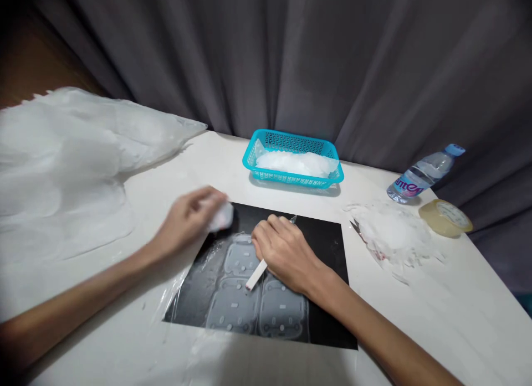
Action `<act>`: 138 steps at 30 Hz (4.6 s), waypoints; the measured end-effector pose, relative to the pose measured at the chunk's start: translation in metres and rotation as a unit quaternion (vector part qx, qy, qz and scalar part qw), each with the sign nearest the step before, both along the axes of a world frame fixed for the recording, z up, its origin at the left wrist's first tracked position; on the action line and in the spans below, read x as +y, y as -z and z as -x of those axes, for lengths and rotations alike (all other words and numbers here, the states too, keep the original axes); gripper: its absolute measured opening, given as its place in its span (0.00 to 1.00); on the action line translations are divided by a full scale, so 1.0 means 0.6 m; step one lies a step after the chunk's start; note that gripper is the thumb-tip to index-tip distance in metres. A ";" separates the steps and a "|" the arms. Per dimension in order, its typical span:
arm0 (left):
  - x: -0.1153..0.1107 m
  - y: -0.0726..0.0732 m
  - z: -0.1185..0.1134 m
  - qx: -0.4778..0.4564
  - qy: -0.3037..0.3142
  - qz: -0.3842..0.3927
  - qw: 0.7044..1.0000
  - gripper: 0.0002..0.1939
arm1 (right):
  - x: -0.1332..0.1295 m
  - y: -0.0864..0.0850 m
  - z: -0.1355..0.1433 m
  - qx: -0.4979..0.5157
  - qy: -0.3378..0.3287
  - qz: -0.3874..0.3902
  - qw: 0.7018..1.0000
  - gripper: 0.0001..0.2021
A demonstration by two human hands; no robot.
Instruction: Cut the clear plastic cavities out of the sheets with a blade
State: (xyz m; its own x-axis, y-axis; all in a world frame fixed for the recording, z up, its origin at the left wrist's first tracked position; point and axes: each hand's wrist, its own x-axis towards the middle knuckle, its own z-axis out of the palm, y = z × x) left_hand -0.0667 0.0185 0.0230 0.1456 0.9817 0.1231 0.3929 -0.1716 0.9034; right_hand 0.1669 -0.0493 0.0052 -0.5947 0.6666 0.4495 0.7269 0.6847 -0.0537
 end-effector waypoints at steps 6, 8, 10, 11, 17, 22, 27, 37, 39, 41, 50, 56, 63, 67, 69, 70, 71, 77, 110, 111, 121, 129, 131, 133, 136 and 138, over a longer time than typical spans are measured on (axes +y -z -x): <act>-0.005 -0.027 -0.007 -0.043 0.070 0.033 0.996 0.16 | 0.016 0.002 -0.016 0.140 0.102 0.059 0.983 0.07; -0.034 -0.031 -0.028 -0.043 0.126 0.055 0.990 0.16 | 0.025 -0.005 -0.025 0.186 0.149 0.072 0.968 0.09; -0.056 -0.029 -0.043 -0.047 0.137 0.068 0.987 0.16 | 0.026 -0.016 -0.029 0.217 0.157 0.088 0.959 0.12; -0.063 -0.026 -0.047 -0.047 0.139 0.073 0.987 0.16 | 0.024 -0.023 -0.029 0.232 0.148 0.101 0.956 0.12; -0.063 -0.017 -0.044 -0.048 0.170 0.087 0.980 0.16 | 0.001 -0.052 -0.020 0.275 0.062 0.261 0.923 0.08; -0.067 -0.013 -0.042 -0.077 0.173 0.115 0.975 0.18 | -0.002 -0.045 -0.022 0.275 0.012 0.335 0.901 0.08; -0.069 -0.007 -0.040 -0.113 0.181 0.149 0.966 0.18 | 0.002 -0.047 -0.026 0.333 0.013 0.340 0.879 0.04; -0.070 0.005 -0.043 -0.091 0.189 0.156 0.965 0.20 | 0.016 -0.073 -0.041 0.364 0.021 0.524 0.770 0.17; -0.072 0.002 -0.043 -0.064 0.170 0.113 0.977 0.19 | 0.019 -0.075 -0.042 0.372 0.012 0.530 0.762 0.17; -0.076 0.000 -0.041 -0.037 0.164 0.091 0.982 0.20 | 0.023 -0.077 -0.044 0.376 0.002 0.534 0.757 0.17; -0.096 0.011 -0.032 0.066 0.260 0.109 0.957 0.26 | 0.030 -0.104 -0.063 0.326 -0.019 0.567 0.756 0.17; -0.102 0.000 -0.037 0.014 0.261 0.043 0.964 0.12 | 0.033 -0.107 -0.070 0.297 -0.058 0.549 0.779 0.17; -0.110 -0.006 -0.035 0.045 0.279 0.047 0.958 0.15 | 0.030 -0.109 -0.077 0.255 -0.051 0.530 0.807 0.18; -0.110 0.005 -0.034 0.129 0.314 -0.029 0.940 0.28 | 0.036 -0.107 -0.080 0.271 -0.041 0.527 0.804 0.19; -0.111 0.010 -0.034 0.163 0.341 -0.076 0.923 0.40 | 0.040 -0.104 -0.081 0.276 -0.040 0.520 0.807 0.20; -0.111 0.012 -0.035 0.176 0.350 -0.094 0.915 0.45 | 0.042 -0.103 -0.082 0.275 -0.041 0.518 0.809 0.20; -0.112 0.015 -0.035 0.190 0.356 -0.106 0.909 0.47 | 0.044 -0.103 -0.085 0.268 -0.042 0.515 0.813 0.21; -0.107 0.031 -0.032 0.267 0.368 -0.139 0.880 0.47 | 0.105 -0.142 -0.147 0.242 0.096 0.316 0.912 0.18; -0.095 0.040 -0.071 0.263 0.311 -0.149 0.901 0.32 | -0.060 -0.008 -0.118 0.325 0.006 0.344 0.881 0.06; -0.092 0.040 -0.071 0.264 0.311 -0.144 0.902 0.32 | -0.060 -0.008 -0.118 0.325 0.001 0.339 0.883 0.06; -0.087 0.044 -0.071 0.246 0.303 -0.126 0.912 0.29 | -0.063 -0.007 -0.116 0.263 -0.042 0.319 0.910 0.04; -0.084 0.047 -0.071 0.217 0.297 -0.133 0.920 0.24 | -0.064 -0.003 -0.114 0.258 -0.040 0.307 0.915 0.05; -0.084 0.048 -0.072 0.222 0.297 -0.140 0.918 0.23 | -0.064 -0.003 -0.113 0.252 -0.040 0.305 0.917 0.05; -0.083 0.051 -0.074 0.230 0.296 -0.147 0.915 0.22 | -0.064 -0.003 -0.113 0.245 -0.041 0.300 0.921 0.05; -0.080 0.056 -0.076 0.230 0.291 -0.156 0.915 0.22 | -0.065 -0.005 -0.112 0.233 -0.046 0.289 0.927 0.05; -0.079 0.058 -0.077 0.227 0.292 -0.158 0.915 0.22 | -0.067 -0.009 -0.113 0.217 -0.050 0.273 0.936 0.06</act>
State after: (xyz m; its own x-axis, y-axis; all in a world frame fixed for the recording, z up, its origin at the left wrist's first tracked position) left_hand -0.0206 -0.0287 -0.0116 0.7414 0.6453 0.1839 0.4733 -0.6972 0.5384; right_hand 0.2346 -0.0897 0.0103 -0.5073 0.8178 0.2718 0.4884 0.5327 -0.6912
